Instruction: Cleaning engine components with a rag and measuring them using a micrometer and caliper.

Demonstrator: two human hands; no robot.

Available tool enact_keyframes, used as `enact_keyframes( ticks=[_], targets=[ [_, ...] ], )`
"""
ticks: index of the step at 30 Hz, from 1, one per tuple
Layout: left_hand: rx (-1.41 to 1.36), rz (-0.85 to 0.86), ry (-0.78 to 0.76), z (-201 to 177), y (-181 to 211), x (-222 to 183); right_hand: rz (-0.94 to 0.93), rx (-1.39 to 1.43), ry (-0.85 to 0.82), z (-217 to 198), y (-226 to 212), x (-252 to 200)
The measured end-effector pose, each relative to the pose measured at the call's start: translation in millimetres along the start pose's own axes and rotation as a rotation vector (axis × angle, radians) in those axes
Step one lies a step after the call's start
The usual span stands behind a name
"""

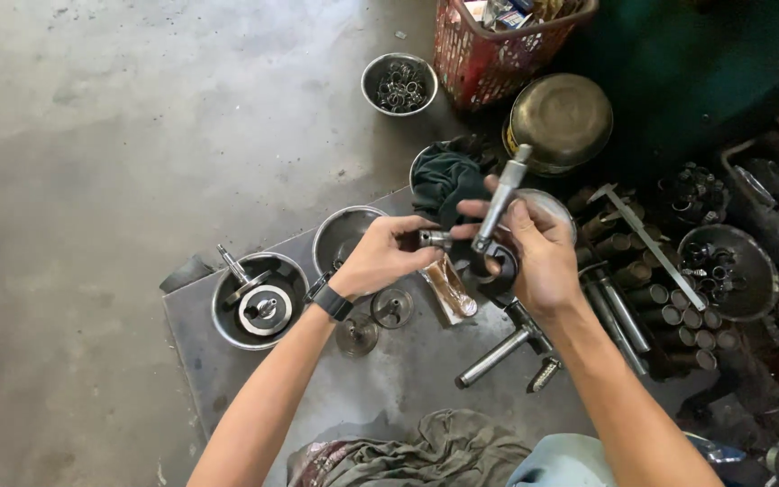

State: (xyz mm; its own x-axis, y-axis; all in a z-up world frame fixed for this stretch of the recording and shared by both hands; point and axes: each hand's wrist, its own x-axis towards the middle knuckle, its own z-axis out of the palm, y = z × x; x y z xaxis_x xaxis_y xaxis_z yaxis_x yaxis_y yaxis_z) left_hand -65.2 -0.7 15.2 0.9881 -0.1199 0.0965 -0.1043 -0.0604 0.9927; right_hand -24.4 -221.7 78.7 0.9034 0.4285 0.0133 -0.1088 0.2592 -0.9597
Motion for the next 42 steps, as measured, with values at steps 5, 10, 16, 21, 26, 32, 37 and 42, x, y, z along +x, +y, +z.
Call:
enact_keyframes(
  ticks=[5, 10, 16, 21, 26, 32, 37, 42],
  targets=[
    [-0.029, -0.044, -0.089, 6.2, -3.7, -0.6, 0.041, 0.017, -0.114, 2.2, -3.2, -4.0],
    [-0.155, -0.105, -0.15, 17.6, -11.9, -3.3, 0.022, -0.033, -0.163, -0.7, 1.7, -0.8],
    [-0.289, -0.104, -0.176, 33.6, 9.7, -3.0, 0.005, -0.02, -0.11, -6.2, 6.0, 1.7],
    [-0.206, -0.028, -0.118, 42.7, 0.7, -4.5, 0.066, 0.063, -0.057, -4.5, 1.7, 1.8],
    [-0.072, 0.046, -0.043, 46.0, -0.5, -5.3, 0.059, 0.04, -0.017, -11.7, 15.7, 7.5],
    [-0.03, 0.051, -0.038, 46.1, -1.6, -5.0, 0.087, 0.065, -0.015, -12.6, 17.1, 7.8],
    [-0.051, 0.05, -0.041, 47.2, -3.3, -3.8, 0.071, 0.118, -0.01, -8.2, 9.4, 6.6],
    [-0.064, 0.052, -0.046, 48.3, 0.2, -4.5, 0.053, 0.056, -0.014, -12.7, 16.4, 7.8]
  ],
)
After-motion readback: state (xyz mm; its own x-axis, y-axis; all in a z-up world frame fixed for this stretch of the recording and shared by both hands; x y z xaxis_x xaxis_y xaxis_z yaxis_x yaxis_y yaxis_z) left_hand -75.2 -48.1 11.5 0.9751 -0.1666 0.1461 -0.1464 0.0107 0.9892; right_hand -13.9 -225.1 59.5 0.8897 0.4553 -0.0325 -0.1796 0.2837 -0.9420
